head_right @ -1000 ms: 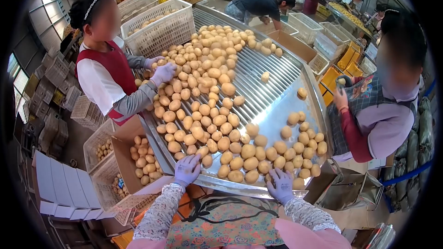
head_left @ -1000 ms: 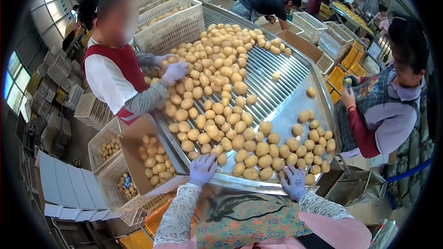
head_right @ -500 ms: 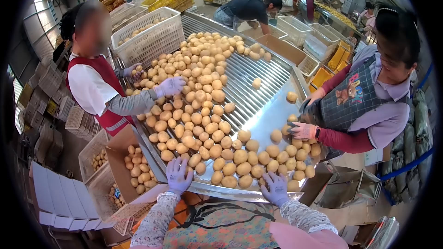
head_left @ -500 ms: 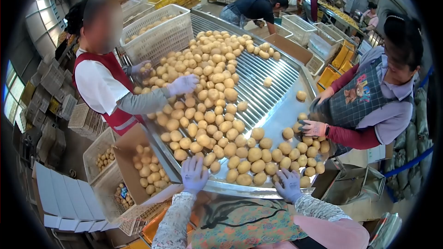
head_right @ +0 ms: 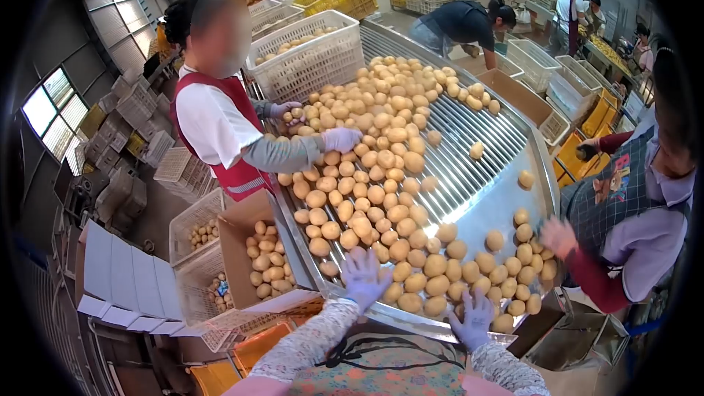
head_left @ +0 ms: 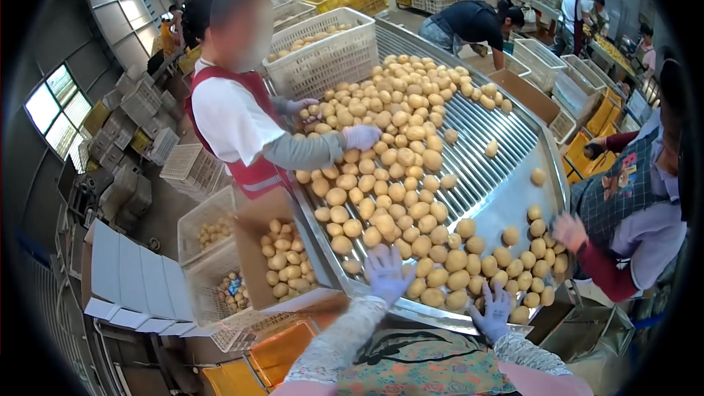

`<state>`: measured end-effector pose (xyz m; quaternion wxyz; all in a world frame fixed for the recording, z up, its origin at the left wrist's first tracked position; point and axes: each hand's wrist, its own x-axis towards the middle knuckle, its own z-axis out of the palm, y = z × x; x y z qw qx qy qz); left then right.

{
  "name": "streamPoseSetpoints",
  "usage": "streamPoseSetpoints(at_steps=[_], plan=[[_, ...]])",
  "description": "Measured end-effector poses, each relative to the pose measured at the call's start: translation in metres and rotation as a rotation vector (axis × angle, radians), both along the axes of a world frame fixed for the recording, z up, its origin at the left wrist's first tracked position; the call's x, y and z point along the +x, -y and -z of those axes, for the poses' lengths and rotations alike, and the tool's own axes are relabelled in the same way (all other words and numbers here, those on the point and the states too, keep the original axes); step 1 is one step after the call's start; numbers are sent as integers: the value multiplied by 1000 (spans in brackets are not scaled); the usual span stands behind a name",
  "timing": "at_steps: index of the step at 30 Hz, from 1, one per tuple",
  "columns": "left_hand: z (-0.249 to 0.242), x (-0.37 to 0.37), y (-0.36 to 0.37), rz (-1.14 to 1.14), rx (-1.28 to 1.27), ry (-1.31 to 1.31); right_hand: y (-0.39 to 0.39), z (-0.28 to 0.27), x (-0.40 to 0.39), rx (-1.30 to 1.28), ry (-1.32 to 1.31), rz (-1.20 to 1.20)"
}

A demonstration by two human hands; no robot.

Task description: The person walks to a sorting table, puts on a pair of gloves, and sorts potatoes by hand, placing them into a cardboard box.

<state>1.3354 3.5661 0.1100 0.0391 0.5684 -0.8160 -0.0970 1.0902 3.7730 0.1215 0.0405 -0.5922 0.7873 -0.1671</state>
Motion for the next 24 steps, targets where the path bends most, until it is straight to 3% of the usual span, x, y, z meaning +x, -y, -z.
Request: streamPoseSetpoints(at_steps=[1,2,5,7,8,11,13,14,15,16,17,19,21,22,23,24], plan=[[1,-8,-8,101,-39,22,6,10,8,77,-25,51],[2,-13,-16,203,-82,50,16,15,10,-13,34,-57],[-2,-21,-36,177,-24,-17,56,21,53,49,99,-207],[2,-7,-28,515,-23,-216,84,10,80,88,57,-166],[2,4,-15,521,-37,-201,97,9,83,75,40,-165],[-10,58,31,442,62,-298,111,0,76,31,119,-203],[-5,84,59,51,-306,-120,123,18,46,29,127,-226],[-4,80,67,48,-309,-131,127,24,35,45,129,-255],[-2,72,72,-19,-304,12,137,-19,29,77,134,-221],[-4,62,75,-83,-293,155,145,-10,18,84,122,-220],[-4,39,69,-150,-349,38,159,10,-5,-16,162,-156],[-42,1,72,13,249,-273,185,21,-29,-111,188,-97],[-18,-41,35,336,208,-297,208,17,-40,-91,-102,186],[-7,-44,6,494,-79,-300,219,11,-32,-112,-105,226],[22,-52,-7,664,-18,-316,228,23,-24,-153,-27,131],[16,-43,-7,773,87,-386,231,34,-15,-188,51,34]])
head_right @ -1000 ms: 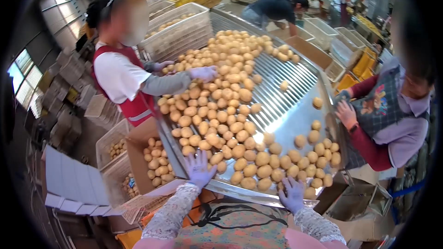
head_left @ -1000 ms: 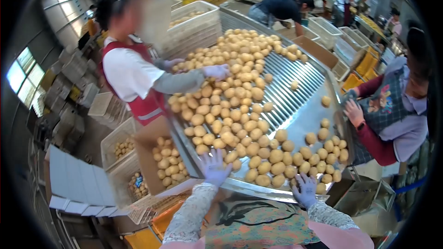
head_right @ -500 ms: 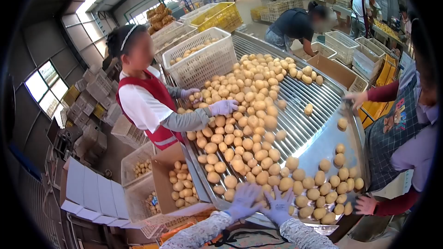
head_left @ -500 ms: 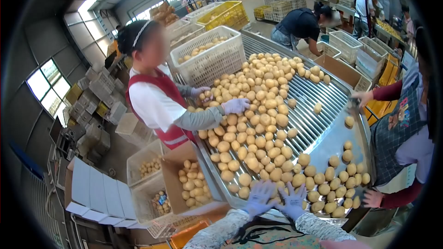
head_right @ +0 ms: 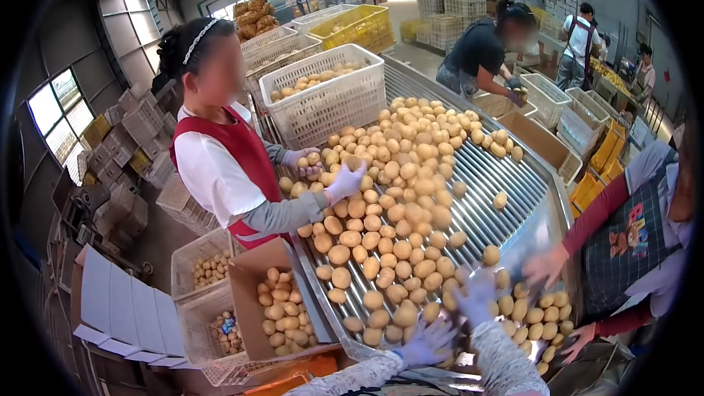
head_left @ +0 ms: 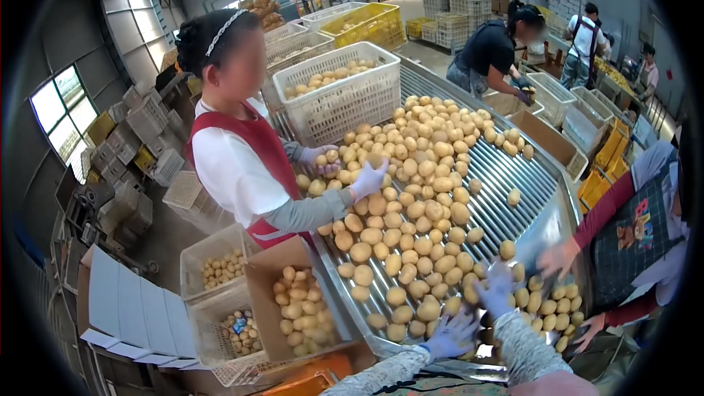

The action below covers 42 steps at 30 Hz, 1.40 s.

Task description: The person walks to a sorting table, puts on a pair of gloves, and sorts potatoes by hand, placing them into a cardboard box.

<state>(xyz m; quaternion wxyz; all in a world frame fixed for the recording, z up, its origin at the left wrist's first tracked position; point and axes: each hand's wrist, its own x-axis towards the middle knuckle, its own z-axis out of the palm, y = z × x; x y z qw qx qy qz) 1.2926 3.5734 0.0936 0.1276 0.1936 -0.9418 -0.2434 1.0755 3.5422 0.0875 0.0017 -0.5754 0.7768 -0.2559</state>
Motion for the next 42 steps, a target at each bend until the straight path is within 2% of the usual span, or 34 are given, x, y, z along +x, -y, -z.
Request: streamPoseSetpoints(at_steps=[1,2,3,5,6,7,8,9,10,12,13,14,15,16,17,18,19,20,21,22,24,26,27,28,30,31,33,34,36,38,39,40,41,42], plan=[[-3,11,10,78,8,0,-1,-13,27,21,23,-171],[-7,26,28,71,348,-24,-3,-31,54,41,54,-341],[-9,45,46,63,692,-38,-6,-36,58,43,57,-341],[5,89,67,-228,196,-256,-7,-37,65,52,-286,-502],[-32,104,103,-326,216,15,4,-31,54,82,-154,-544],[-68,116,133,-415,241,297,16,-17,40,78,-162,-488],[-61,125,143,-669,-40,243,29,-9,29,72,-171,-428],[-52,129,156,-913,-335,173,48,-29,22,-2,-139,-285],[-43,121,162,-911,-339,175,71,-51,13,-80,-111,-144],[-17,91,163,-1007,-197,242,124,-39,-25,-93,-194,-96],[7,72,159,-973,-279,212,161,-47,-29,-174,-142,-210],[26,59,153,-957,-447,333,203,-61,-25,-253,-91,-322],[-26,31,151,-838,274,120,251,-69,-12,-199,-3,-368],[-9,9,127,-701,-35,219,284,-71,10,-128,100,-413],[-10,-7,105,-644,-159,202,301,-82,33,80,41,-433],[-1,-14,98,-413,-218,435,321,-94,50,265,-30,-451],[-11,-13,109,-420,-240,445,333,-72,71,204,-106,-404],[-29,-7,116,-448,-75,388,338,-47,88,157,-183,-356],[-49,3,120,-469,102,326,339,-63,85,360,-92,-431],[-64,14,122,-486,288,259,329,-64,77,375,-92,-431],[-86,55,128,-853,103,154,302,-66,69,319,-158,-568],[10,100,137,-801,-561,552,267,-60,69,290,20,-635],[-3,81,134,-893,-202,315,243,-60,69,236,16,-658],[-14,58,125,-944,-105,338,219,-62,69,175,10,-678],[-16,25,106,-822,82,-66,166,-48,67,-110,-186,-682],[-20,17,99,-816,86,-75,143,-41,64,-124,-133,-617],[-38,12,74,-679,-102,257,97,-33,46,-52,-139,-566],[-37,21,63,-662,-84,262,68,-37,38,-13,-185,-528],[-23,45,49,-436,-161,137,32,-41,24,78,-58,-440],[-32,85,54,-206,-128,214,-5,-38,7,69,-90,-289],[-21,102,45,-282,-274,257,-25,-33,4,96,-145,-160],[-33,120,44,-341,-196,217,-42,-25,3,118,-214,-33],[-36,129,47,-412,-151,338,-60,-19,10,159,-206,-18],[-25,138,43,-540,-271,292,-77,-16,24,190,-193,29]])
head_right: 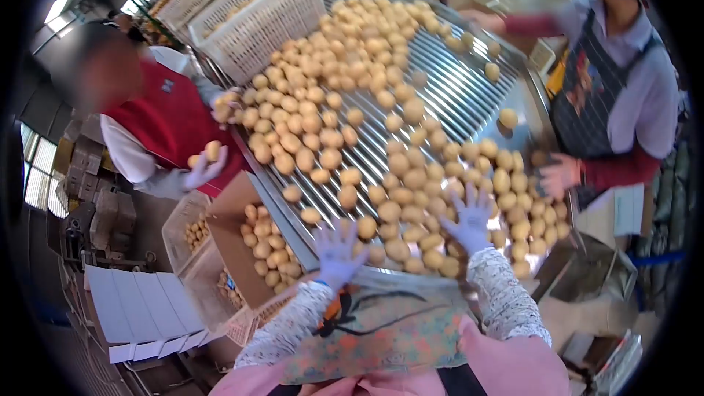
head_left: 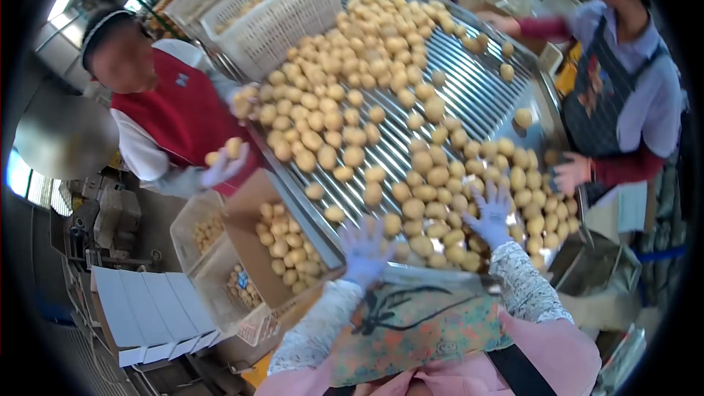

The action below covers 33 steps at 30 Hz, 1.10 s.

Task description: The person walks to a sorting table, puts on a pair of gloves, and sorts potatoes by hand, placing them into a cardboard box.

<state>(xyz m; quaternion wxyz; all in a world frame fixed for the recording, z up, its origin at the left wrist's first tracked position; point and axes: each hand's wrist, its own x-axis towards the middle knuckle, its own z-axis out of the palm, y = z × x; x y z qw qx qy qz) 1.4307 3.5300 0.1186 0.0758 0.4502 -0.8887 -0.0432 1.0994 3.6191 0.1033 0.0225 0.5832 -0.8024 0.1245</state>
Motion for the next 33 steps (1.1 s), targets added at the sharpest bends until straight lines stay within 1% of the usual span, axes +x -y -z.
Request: streamPoseSetpoints(at_steps=[1,2,4,5,6,7,8,10,11,12,14,15,16,18,19,20,22,23,24,25,26,27,28,29,30,31,32,33], plan=[[-4,0,3,-97,63,-39,-16,1,16,22,7,50],[3,-5,3,-126,47,-101,-30,-5,39,55,15,65],[-5,-34,-4,-79,199,-94,-33,-26,71,15,99,-88],[-4,-50,-14,-74,206,-88,-38,-23,76,21,105,-82],[-1,-68,-24,-99,203,-24,-41,-20,79,9,93,-134],[-3,-79,-28,-122,195,38,-41,-18,79,-7,79,-184],[-6,-80,-29,-115,198,45,-43,-16,69,-5,85,-176],[-19,-78,-29,183,285,-13,-51,-11,34,-4,124,-288],[-16,-71,-31,260,241,13,-56,-10,23,2,160,-167],[-11,-60,-27,259,246,14,-60,-9,12,7,163,-167],[-4,-34,-11,283,224,-44,-62,-4,-6,-69,57,-70],[-32,-31,-4,119,303,27,-60,0,-16,-78,17,-90],[-29,-30,4,118,312,33,-55,-2,-24,-70,23,-90],[-13,-31,15,-163,172,26,-38,-7,-44,-91,172,-60],[-6,-43,16,-204,222,67,-29,-6,-63,-41,87,-85],[10,-59,14,-213,213,59,-14,-3,-78,-49,80,-95],[44,-94,-1,-133,194,-96,18,-4,-102,-104,152,35],[19,-114,-16,-57,246,-51,38,-8,-112,-103,146,25],[-8,-131,-29,20,299,-2,62,-12,-117,-247,-30,23],[-2,-140,-40,159,268,-100,89,-16,-119,-389,-201,17],[3,-140,-53,296,238,-192,114,-34,-114,-351,-85,-97],[1,-135,-56,286,243,-181,140,-51,-104,-315,36,-206],[-7,-132,-55,478,288,-192,167,-52,-93,-286,167,-304],[-13,-129,-52,673,334,-199,198,-30,-81,-349,289,-424],[-16,-123,-49,673,335,-183,214,-52,-61,-244,309,-562],[-19,-114,-48,637,376,-294,234,-41,-42,-180,290,-657],[-22,-106,-48,589,418,-408,243,-44,-21,12,312,-622],[-20,-96,-46,579,334,-459,255,-37,0,180,309,-504]])
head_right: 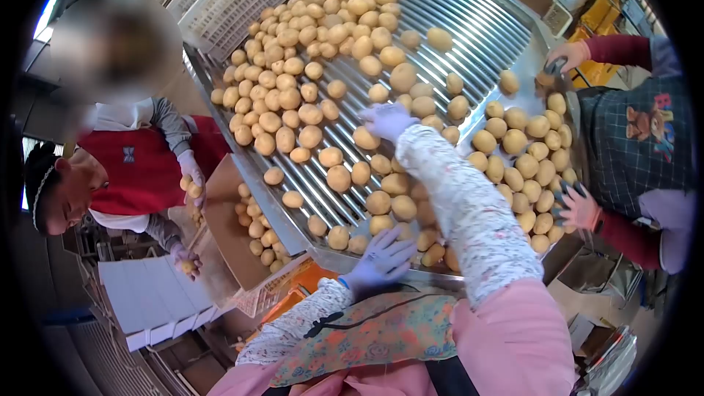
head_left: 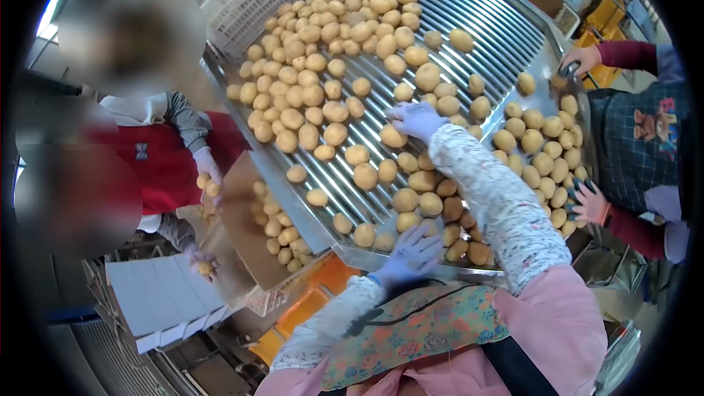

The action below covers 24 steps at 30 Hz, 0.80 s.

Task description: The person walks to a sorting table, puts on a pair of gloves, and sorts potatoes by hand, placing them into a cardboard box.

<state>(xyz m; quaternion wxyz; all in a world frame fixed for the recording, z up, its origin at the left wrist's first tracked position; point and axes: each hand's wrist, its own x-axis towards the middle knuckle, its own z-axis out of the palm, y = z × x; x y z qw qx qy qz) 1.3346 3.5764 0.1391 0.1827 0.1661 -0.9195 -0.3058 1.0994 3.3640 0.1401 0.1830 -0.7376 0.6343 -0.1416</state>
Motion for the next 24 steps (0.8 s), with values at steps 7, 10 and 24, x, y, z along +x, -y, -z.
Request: streamPoseSetpoints(at_steps=[7,10,24], plan=[[-8,37,0,-397,206,-68,-35,17,16,172,-120,-59],[-28,39,-4,-539,347,-66,-87,19,18,-110,1,-26],[-14,171,-109,-836,1618,-886,-233,-28,126,-76,244,-305]])
